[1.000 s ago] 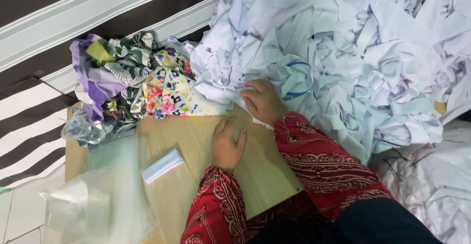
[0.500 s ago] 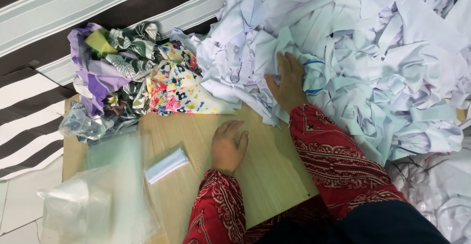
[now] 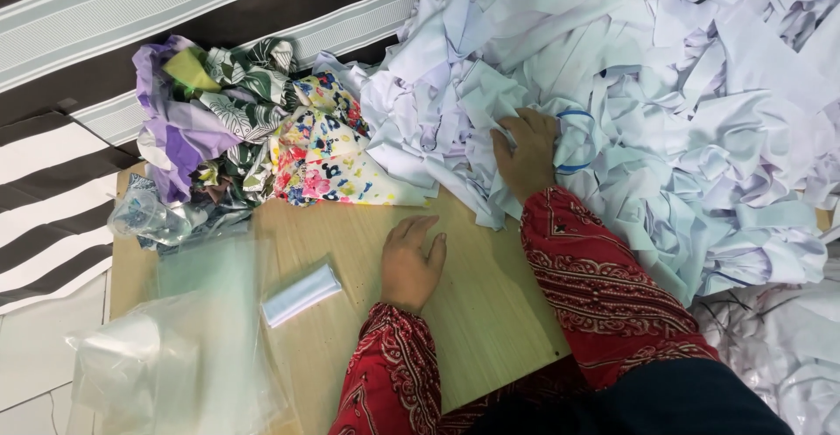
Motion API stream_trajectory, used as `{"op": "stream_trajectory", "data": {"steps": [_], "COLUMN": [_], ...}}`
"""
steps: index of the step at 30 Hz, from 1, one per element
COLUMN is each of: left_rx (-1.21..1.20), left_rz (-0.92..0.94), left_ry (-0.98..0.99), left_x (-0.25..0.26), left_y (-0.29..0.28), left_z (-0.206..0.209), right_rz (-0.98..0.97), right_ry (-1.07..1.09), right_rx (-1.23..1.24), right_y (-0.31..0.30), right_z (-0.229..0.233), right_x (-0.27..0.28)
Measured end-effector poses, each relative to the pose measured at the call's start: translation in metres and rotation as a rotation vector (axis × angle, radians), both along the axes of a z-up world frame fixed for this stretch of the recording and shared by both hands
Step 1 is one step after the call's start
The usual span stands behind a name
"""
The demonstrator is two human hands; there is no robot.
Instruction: Folding a piece of white fabric into a small rectangle and inserting it into a clear plastic bag for packaging.
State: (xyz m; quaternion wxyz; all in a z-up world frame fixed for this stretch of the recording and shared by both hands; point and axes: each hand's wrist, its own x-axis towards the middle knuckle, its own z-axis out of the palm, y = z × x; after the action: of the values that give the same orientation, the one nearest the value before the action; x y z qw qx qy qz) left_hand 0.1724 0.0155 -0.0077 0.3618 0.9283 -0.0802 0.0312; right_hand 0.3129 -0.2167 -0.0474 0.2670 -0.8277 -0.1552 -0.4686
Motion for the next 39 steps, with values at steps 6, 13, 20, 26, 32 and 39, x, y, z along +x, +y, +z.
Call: {"op": "stream_trajectory", "data": {"steps": [6, 13, 20, 26, 32, 39], "left_rx": [-0.352, -1.083, -1.031, -1.198, -0.85, -0.011], "left_rz": [0.057, 0.084, 0.305, 0.375, 0.329, 0.011], "left_ry": [0.089, 0.192, 0.089, -0.011, -0.034, 0.205], "left_x": [0.001, 0.008, 0.023, 0.024, 0.02, 0.026], "left_y": [0.007, 0.006, 0.012, 0.018, 0.029, 0.016], "left_z": [-0.003, -0.021, -0.045, -0.032, -0.033, -0.049], "right_rz": [0.234, 0.759, 0.724, 0.829, 0.996, 0.624], "right_ry": [-0.08, 0.023, -0.007, 0.279, 0.533, 0.418], "right_rx": [0.068, 0.143, 0.165, 0.387, 0.524, 0.049], "right_y": [0.014, 0.04, 0.026, 0.011, 0.014, 0.019], "right_z": [0.017, 0.019, 0.022, 0.019, 0.02, 0.043], "right_x": [-0.027, -0.056, -0.042, -0.048, -0.059, -0.06]}}
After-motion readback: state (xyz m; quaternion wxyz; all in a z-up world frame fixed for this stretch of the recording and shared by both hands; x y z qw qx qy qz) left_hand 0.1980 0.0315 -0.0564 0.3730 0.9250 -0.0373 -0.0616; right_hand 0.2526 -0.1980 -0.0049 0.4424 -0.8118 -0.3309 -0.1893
